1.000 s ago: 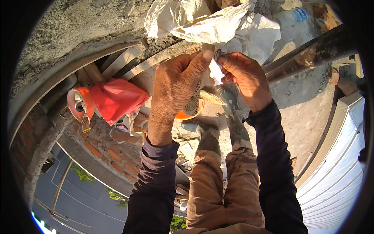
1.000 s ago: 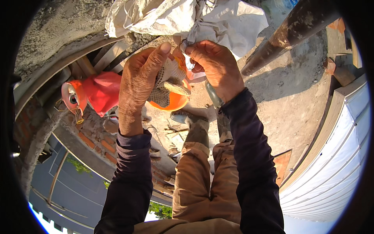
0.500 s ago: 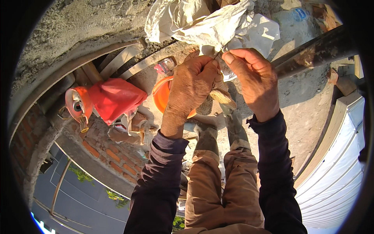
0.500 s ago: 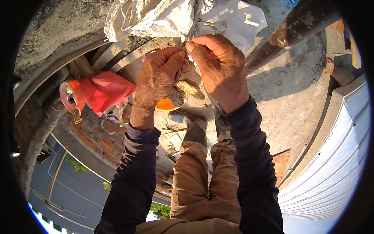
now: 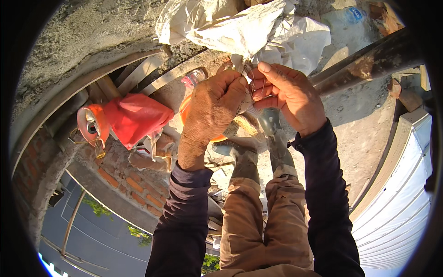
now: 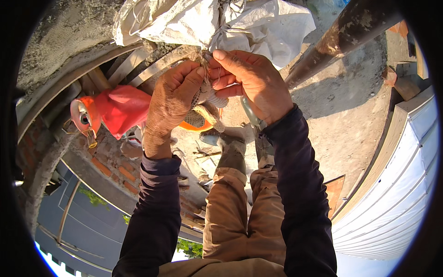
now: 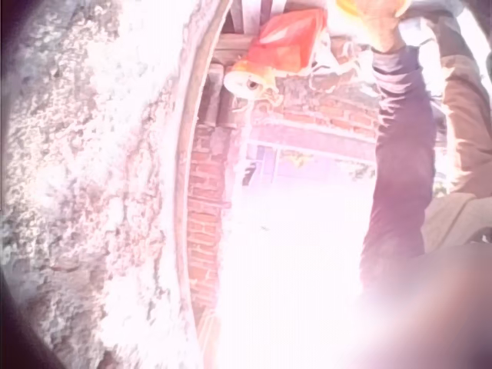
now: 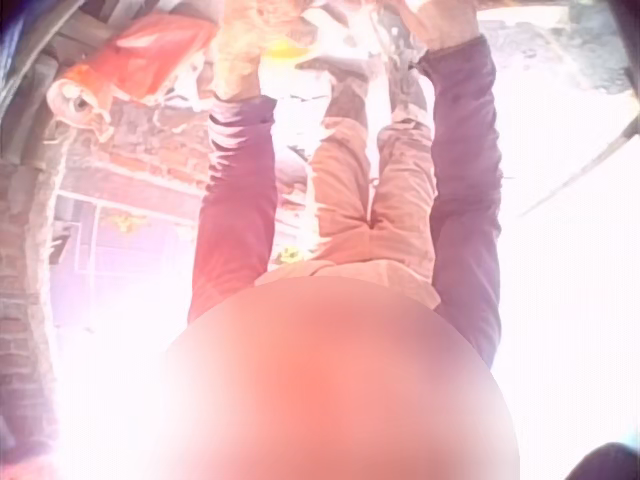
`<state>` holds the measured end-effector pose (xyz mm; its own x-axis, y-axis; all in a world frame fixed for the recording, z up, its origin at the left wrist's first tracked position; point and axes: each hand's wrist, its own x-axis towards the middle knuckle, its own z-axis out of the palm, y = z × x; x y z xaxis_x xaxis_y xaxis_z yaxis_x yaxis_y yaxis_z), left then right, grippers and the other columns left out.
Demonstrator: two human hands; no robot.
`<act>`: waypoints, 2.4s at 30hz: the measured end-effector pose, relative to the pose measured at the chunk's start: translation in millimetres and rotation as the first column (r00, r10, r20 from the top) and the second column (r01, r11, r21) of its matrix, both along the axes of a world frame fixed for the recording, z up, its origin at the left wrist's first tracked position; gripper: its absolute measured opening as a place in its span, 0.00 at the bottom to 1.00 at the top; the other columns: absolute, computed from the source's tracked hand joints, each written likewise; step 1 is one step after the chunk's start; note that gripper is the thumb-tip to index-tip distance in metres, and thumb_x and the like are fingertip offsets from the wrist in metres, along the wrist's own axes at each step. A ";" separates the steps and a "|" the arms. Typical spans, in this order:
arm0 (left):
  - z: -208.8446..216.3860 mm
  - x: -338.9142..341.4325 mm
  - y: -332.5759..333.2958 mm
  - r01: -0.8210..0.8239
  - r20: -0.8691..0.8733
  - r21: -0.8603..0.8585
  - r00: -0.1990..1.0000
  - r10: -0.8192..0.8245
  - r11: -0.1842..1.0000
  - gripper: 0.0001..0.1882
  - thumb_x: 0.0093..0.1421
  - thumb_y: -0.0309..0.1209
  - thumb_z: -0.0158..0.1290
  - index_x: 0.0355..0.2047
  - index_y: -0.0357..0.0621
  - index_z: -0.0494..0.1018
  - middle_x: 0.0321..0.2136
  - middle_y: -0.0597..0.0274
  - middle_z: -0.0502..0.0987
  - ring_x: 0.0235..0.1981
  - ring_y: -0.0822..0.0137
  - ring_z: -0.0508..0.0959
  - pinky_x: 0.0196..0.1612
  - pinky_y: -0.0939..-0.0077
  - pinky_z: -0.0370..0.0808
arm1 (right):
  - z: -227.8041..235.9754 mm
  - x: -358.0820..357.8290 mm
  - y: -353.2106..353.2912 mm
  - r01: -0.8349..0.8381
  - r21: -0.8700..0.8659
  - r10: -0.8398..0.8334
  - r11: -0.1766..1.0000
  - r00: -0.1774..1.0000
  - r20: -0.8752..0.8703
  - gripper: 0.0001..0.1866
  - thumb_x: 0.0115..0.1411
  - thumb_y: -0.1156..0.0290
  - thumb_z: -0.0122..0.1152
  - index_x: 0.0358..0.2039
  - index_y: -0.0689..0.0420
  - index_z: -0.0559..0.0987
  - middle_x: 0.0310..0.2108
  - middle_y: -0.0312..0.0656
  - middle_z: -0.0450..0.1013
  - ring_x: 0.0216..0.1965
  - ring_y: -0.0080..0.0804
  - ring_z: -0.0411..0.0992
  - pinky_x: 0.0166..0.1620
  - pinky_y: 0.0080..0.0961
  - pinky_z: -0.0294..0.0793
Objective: The person walks across a rooftop construction site carrying a small orange bucket. They place the bucket down, then pick up a white sack and begin transferring small fasteners from the sack into the bucket. The person continues to gather fasteners and place them into the bucket.
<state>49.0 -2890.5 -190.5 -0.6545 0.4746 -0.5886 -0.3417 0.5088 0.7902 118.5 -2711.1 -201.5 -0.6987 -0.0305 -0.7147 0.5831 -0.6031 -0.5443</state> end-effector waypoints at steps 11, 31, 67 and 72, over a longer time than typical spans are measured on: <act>19.4 -25.0 4.4 0.246 -0.192 -0.098 0.946 -0.261 0.964 0.09 0.61 0.30 0.51 0.26 0.38 0.72 0.20 0.53 0.74 0.21 0.60 0.76 0.28 0.69 0.73 | -25.6 0.3 -6.1 0.132 -0.513 -0.157 0.848 0.988 -0.005 0.11 0.68 0.68 0.56 0.42 0.62 0.80 0.27 0.37 0.76 0.22 0.21 0.73 0.24 0.18 0.74; -23.5 15.7 22.9 0.024 0.031 0.245 0.999 -0.033 0.969 0.11 0.69 0.34 0.51 0.33 0.40 0.76 0.20 0.69 0.71 0.26 0.77 0.68 0.34 0.81 0.68 | 33.6 -16.3 -1.3 -0.172 0.306 0.202 0.936 0.977 -0.069 0.15 0.66 0.61 0.59 0.35 0.63 0.79 0.23 0.34 0.71 0.17 0.16 0.67 0.23 0.15 0.71; -30.2 -49.3 23.9 -0.469 0.675 0.279 0.717 0.176 0.838 0.12 0.64 0.31 0.59 0.42 0.33 0.79 0.35 0.56 0.83 0.33 0.66 0.84 0.39 0.72 0.83 | -4.3 25.6 8.8 0.077 0.047 -0.081 0.996 0.993 0.084 0.15 0.68 0.56 0.60 0.44 0.56 0.79 0.33 0.35 0.77 0.30 0.21 0.78 0.38 0.22 0.82; -25.1 -57.9 28.4 -0.419 0.651 0.343 0.751 0.109 0.841 0.11 0.65 0.30 0.58 0.40 0.32 0.80 0.33 0.56 0.83 0.31 0.68 0.83 0.36 0.73 0.83 | -10.7 25.1 0.7 0.129 0.140 -0.122 0.982 0.991 -0.056 0.14 0.68 0.60 0.59 0.46 0.57 0.77 0.34 0.34 0.76 0.33 0.19 0.76 0.38 0.24 0.82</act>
<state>-8.9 -2862.1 -215.6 -0.3903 0.6397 -0.6621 -0.8730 -0.0287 0.4869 143.5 -2710.5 -212.2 -0.7235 0.1594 -0.6717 0.4793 -0.5842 -0.6549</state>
